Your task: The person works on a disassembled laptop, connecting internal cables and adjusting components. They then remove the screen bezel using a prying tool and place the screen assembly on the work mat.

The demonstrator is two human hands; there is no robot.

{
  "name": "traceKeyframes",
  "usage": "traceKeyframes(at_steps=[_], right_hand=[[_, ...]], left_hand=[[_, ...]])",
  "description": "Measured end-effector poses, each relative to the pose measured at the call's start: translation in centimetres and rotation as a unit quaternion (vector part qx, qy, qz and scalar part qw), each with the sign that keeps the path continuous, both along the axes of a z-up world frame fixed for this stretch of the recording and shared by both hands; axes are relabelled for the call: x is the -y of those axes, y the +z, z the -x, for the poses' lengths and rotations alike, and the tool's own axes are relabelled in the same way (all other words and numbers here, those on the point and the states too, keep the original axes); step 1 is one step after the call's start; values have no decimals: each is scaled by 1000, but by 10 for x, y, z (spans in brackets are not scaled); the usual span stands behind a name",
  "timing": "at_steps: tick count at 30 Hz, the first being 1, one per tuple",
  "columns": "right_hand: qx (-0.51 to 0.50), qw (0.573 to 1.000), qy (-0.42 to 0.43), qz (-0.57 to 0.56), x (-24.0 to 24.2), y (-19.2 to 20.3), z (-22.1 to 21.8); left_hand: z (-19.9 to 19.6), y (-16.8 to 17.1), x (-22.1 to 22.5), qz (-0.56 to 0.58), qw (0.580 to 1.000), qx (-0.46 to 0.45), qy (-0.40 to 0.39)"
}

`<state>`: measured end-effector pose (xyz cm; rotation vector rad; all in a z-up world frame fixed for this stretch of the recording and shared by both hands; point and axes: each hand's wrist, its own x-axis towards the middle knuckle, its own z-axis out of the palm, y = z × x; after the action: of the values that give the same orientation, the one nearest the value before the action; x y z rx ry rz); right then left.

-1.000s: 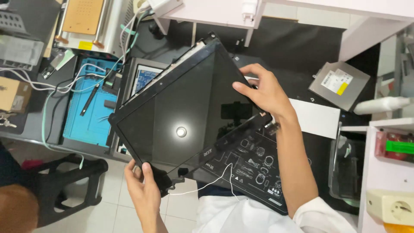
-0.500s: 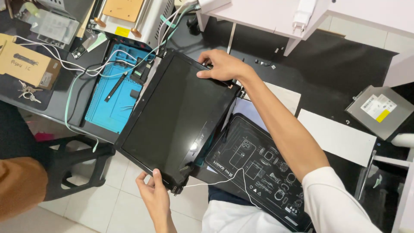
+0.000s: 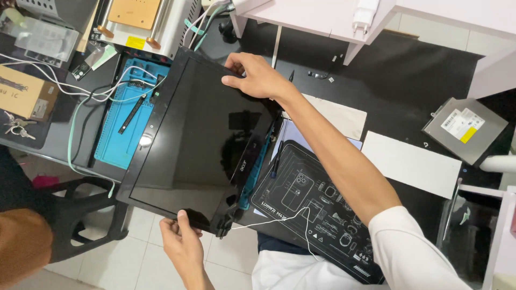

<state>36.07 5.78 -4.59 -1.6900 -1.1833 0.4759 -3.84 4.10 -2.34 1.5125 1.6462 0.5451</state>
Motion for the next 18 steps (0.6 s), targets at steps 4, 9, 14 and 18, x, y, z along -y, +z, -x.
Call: traceKeyframes(at_steps=[4, 9, 14, 18], right_hand=[[-40, 999, -19, 30, 15, 22, -2], [-45, 996, -82, 9, 71, 62, -2], [-103, 975, -195, -25, 177, 75, 6], [-180, 918, -354, -18, 281, 62, 35]], left_hand=[[-15, 31, 5, -2, 999, 45, -2], [-20, 35, 4, -103, 993, 29, -47], [-45, 44, 10, -121, 983, 90, -107], [-89, 61, 33, -113, 970, 80, -202]])
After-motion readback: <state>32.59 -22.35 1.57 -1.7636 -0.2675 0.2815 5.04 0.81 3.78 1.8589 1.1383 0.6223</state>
